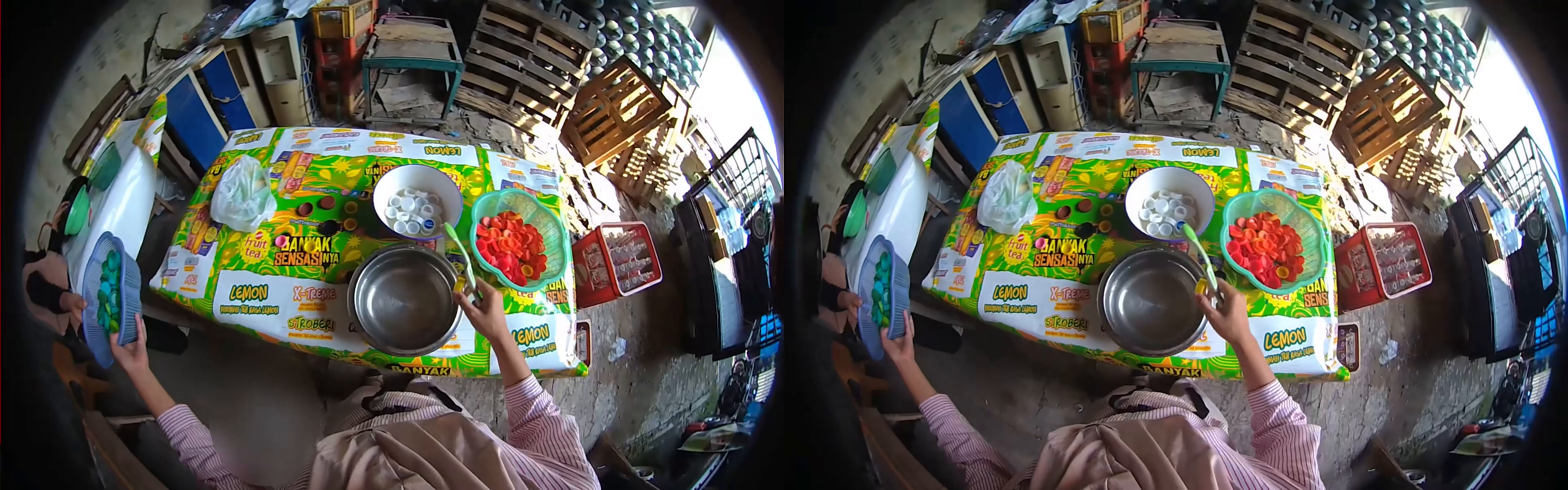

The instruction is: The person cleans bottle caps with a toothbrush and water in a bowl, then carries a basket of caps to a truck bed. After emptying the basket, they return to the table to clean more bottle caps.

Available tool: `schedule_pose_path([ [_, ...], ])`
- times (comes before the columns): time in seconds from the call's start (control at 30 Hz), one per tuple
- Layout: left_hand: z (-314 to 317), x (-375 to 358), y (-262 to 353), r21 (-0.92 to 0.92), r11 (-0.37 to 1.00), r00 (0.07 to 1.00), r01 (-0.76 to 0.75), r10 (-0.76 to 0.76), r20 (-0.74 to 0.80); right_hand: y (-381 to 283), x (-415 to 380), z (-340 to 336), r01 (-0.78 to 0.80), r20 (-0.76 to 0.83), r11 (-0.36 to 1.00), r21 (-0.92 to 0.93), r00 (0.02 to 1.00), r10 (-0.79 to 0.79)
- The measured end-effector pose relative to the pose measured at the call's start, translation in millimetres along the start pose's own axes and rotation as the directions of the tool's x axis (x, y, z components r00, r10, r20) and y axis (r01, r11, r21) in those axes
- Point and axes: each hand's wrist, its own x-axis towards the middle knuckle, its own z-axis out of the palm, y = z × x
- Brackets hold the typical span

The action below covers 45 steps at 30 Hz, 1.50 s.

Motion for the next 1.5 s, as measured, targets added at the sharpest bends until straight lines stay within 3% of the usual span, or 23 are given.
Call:
schedule_pose_path([
  [0.07, 8.8, -9.0, -1.2, 0.099, 0.994, 0.999, -0.036, 0.033, 0.041, 18.8, 10.6, -11.5, 0.173, -0.174, 0.982, -0.076, 0.967, -0.184],
  [0.1, 14.9, -11.9, -6.8, 0.1, 0.995, 0.999, -0.024, 0.02, 0.045, 30.0, 19.6, -28.1, 0.175, -0.228, 0.965, -0.196, 0.949, -0.218],
  [0.13, 21.0, -16.3, -12.1, 0.139, 0.99, 0.998, -0.015, 0.007, 0.058, 42.1, 30.7, -45.6, 0.168, -0.273, 0.935, -0.311, 0.927, -0.257],
  [0.2, 39.5, -36.0, -32.0, 0.189, 0.982, 0.998, 0.002, -0.015, 0.066, 70.7, 48.4, -67.4, -0.012, -0.305, 0.892, -0.453, 0.942, -0.143],
  [0.23, 54.5, -53.4, -51.6, 0.167, 0.985, 0.996, 0.035, -0.047, 0.07, 63.8, 52.2, -74.5, -0.11, -0.297, 0.868, -0.485, 0.954, -0.045],
  [0.33, 76.7, -79.8, -102.9, 0.151, 0.985, 0.987, 0.081, -0.1, 0.123, 88.7, 62.7, -81.4, -0.095, -0.281, 0.848, -0.522, 0.957, -0.066],
  [0.4, 90.2, -104.4, -165.0, 0.24, 0.969, 0.96, 0.053, -0.115, 0.255, 106.8, 61.6, -86.8, -0.16, -0.271, 0.823, -0.545, 0.963, 0.008],
  [0.47, 105.1, -129.5, -209.3, 0.289, 0.944, 0.938, 0.16, -0.236, 0.253, 114.6, 55.4, -86.4, -0.047, -0.353, 0.821, -0.57, 0.916, -0.192],
  [0.53, 103.6, -140.5, -245.1, 0.338, 0.887, 0.883, 0.314, -0.404, 0.24, 85.2, 33.4, -83.0, -0.061, -0.439, 0.819, -0.571, 0.865, -0.242],
  [0.6, 108.2, -160.1, -282.4, 0.368, 0.843, 0.831, 0.393, -0.497, 0.249, 54.7, -1.0, -69.4, 0.036, -0.509, 0.912, -0.408, 0.82, -0.26],
  [0.67, 102.5, -171.4, -311.8, 0.362, 0.783, 0.76, 0.506, -0.603, 0.243, 57.5, -42.7, -42.7, -0.017, -0.387, 0.965, -0.26, 0.918, -0.088],
  [0.73, 92.7, -179.3, -334.3, 0.399, 0.707, 0.696, 0.584, -0.689, 0.202, 71.0, -76.1, -18.6, -0.022, -0.31, 0.953, -0.303, 0.948, -0.077],
  [0.8, 84.1, -187.8, -348.9, 0.438, 0.631, 0.625, 0.64, -0.76, 0.181, 85.5, -96.8, 1.9, -0.172, -0.361, 0.928, -0.331, 0.932, 0.044],
  [0.87, 83.8, -201.9, -360.1, 0.54, 0.538, 0.521, 0.647, -0.829, 0.202, 104.3, -103.1, 17.7, -0.224, -0.408, 0.919, -0.324, 0.91, 0.077],
  [0.93, 103.9, -231.2, -364.0, 0.644, 0.443, 0.53, 0.623, -0.845, 0.068, 117.6, -102.1, 24.6, -0.248, -0.345, 0.896, -0.368, 0.931, 0.116],
  [0.97, 97.8, -233.4, -367.2, 0.666, 0.416, 0.49, 0.619, -0.867, 0.086, 121.4, -101.4, 26.2, -0.231, -0.337, 0.915, -0.332, 0.935, 0.114],
  [1.03, 85.7, -240.0, -370.7, 0.712, 0.353, 0.412, 0.608, -0.906, 0.097, 113.9, -97.4, 25.0, -0.266, -0.406, 0.963, -0.048, 0.886, 0.224],
  [1.07, 82.5, -244.9, -373.1, 0.727, 0.34, 0.408, 0.597, -0.908, 0.09, 144.0, -94.0, 41.4, -0.244, -0.474, 0.965, 0.102, 0.841, 0.262],
  [1.1, 80.6, -250.5, -376.9, 0.741, 0.329, 0.406, 0.585, -0.91, 0.083, 135.4, -90.6, 35.3, -0.44, -0.436, 0.898, 0.015, 0.805, 0.402],
  [1.13, 80.0, -258.0, -381.4, 0.76, 0.295, 0.37, 0.579, -0.926, 0.078, 131.8, -102.7, 28.7, -0.46, -0.469, 0.888, 0.03, 0.778, 0.419],
  [1.23, 81.0, -285.9, -393.3, 0.819, 0.272, 0.402, 0.506, -0.914, 0.055, 124.3, -137.9, 7.4, -0.325, -0.558, 0.942, 0.086, 0.767, 0.316],
  [1.47, 67.5, -375.2, -457.1, 0.848, 0.205, 0.221, 0.49, -0.969, 0.107, 122.8, -241.6, -72.0, 0.049, -0.717, 0.997, 0.06, 0.697, 0.009],
  [1.5, 58.1, -385.5, -472.0, 0.861, 0.195, 0.158, 0.469, -0.978, 0.135, 120.2, -270.5, -94.1, -0.056, -0.72, 0.981, 0.184, 0.672, 0.173],
])
